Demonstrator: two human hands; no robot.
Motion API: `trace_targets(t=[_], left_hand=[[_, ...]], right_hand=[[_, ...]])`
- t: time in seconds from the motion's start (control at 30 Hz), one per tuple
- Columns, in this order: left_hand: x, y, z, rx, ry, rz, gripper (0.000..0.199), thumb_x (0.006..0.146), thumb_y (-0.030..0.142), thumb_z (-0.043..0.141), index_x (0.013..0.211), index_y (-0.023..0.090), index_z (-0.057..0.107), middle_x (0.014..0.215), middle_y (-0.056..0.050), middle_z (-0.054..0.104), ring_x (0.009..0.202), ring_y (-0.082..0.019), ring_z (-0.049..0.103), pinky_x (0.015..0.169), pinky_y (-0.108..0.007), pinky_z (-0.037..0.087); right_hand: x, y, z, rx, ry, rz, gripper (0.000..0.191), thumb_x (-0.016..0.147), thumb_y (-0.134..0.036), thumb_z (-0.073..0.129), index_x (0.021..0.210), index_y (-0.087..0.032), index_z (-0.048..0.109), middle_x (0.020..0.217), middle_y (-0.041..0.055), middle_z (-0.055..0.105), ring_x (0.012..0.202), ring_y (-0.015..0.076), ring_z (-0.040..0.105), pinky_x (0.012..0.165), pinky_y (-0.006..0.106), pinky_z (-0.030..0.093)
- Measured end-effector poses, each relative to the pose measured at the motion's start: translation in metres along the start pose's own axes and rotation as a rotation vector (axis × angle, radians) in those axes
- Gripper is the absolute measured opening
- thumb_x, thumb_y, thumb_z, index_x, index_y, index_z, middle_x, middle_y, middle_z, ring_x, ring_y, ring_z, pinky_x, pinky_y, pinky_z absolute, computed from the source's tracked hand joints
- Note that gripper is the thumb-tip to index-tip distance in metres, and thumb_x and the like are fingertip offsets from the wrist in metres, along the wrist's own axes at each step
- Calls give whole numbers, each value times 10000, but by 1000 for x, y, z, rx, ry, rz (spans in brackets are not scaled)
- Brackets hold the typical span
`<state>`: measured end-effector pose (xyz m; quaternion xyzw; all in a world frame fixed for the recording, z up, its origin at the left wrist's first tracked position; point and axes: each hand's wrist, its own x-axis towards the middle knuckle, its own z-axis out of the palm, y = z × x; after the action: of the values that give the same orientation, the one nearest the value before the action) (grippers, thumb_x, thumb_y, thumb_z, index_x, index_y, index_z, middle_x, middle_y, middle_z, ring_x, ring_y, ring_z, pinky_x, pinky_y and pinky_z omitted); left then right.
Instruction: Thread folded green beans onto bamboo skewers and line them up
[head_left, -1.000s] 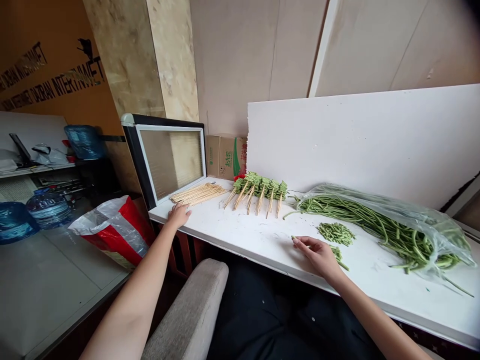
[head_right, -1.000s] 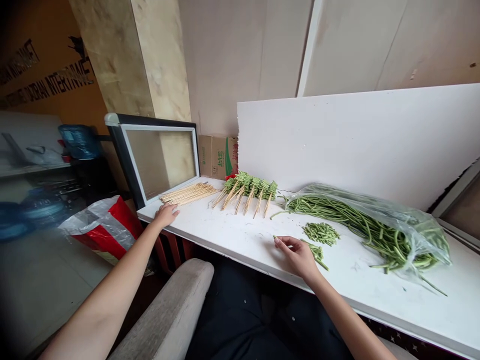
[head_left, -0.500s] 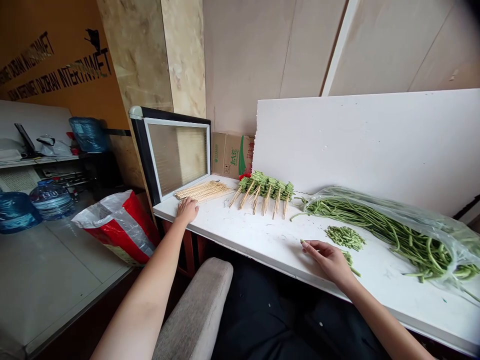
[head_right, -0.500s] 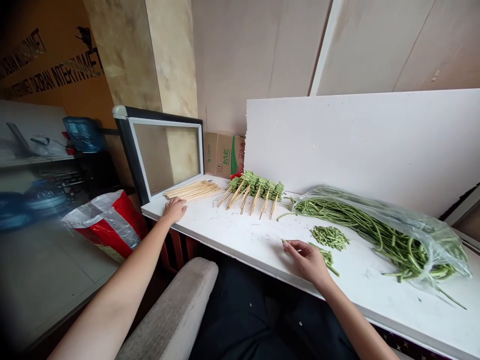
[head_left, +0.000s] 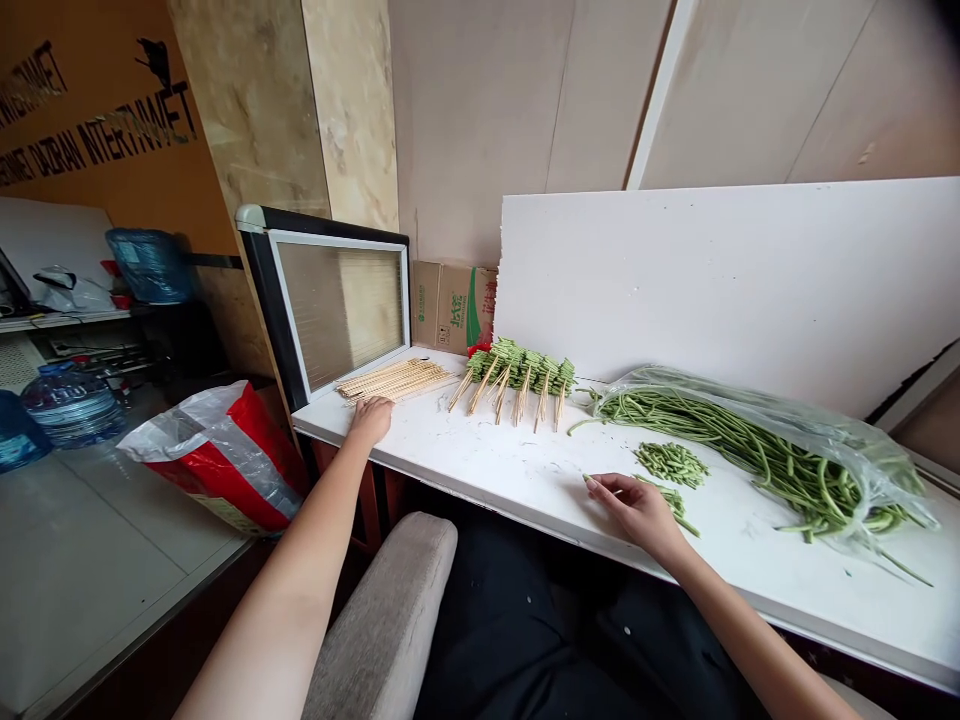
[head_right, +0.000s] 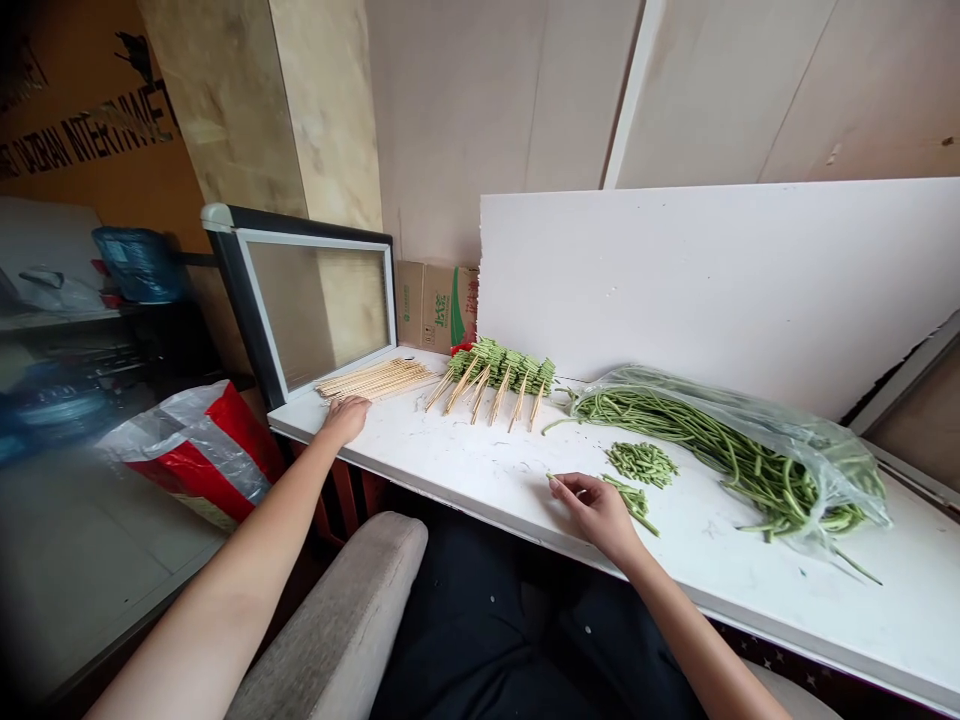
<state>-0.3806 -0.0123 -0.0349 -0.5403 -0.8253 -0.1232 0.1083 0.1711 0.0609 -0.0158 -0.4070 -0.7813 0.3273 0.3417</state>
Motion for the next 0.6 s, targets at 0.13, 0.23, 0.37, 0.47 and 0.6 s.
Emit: trace_targets(t=[0.13,0.23,0.37,0.47,0.6], left_hand=[[0,0,1,4,-7,11,461,963,62,375,1224,205,728,1334,-159,717,1310,-309,559,1129,-477,333],[-1,-2,0,6,3,9,464,947,64,392,1240,198,725,1391,-172,688,1352,-321,536,1135,-487,330],[-2,-2,0,-19,7,-11,461,918,62,433,1231,214,735,1343,-158,723,1345,-308,564,1135,-468,340],[-3,0,1,-44,20,-26,457,906,76,464,1229,226,750,1327,-151,739,1363,-310,566,1137,-461,347],[-6,1,3,-59,49,-40,438,951,115,435,1217,233,761,1356,-139,732,1372,-295,561,1136,-442,362]], right_hand=[[-1,1,0,-10,-14,-22,613,856,-782,658,892,-191,818,723,68,752,555,183,553,530,299,409],[-1,3,0,-6,-18,-23,593,867,-760,660,905,-189,815,759,77,766,576,189,569,542,301,418],[-2,3,1,-1,-28,-48,564,891,-728,643,878,-187,804,758,79,759,595,198,579,565,311,429],[-3,0,1,0,-24,-64,555,897,-716,637,882,-188,805,751,78,756,614,209,598,583,316,449],[-4,-3,0,-6,-17,-57,548,895,-709,642,903,-187,807,728,65,745,609,204,594,584,310,453]])
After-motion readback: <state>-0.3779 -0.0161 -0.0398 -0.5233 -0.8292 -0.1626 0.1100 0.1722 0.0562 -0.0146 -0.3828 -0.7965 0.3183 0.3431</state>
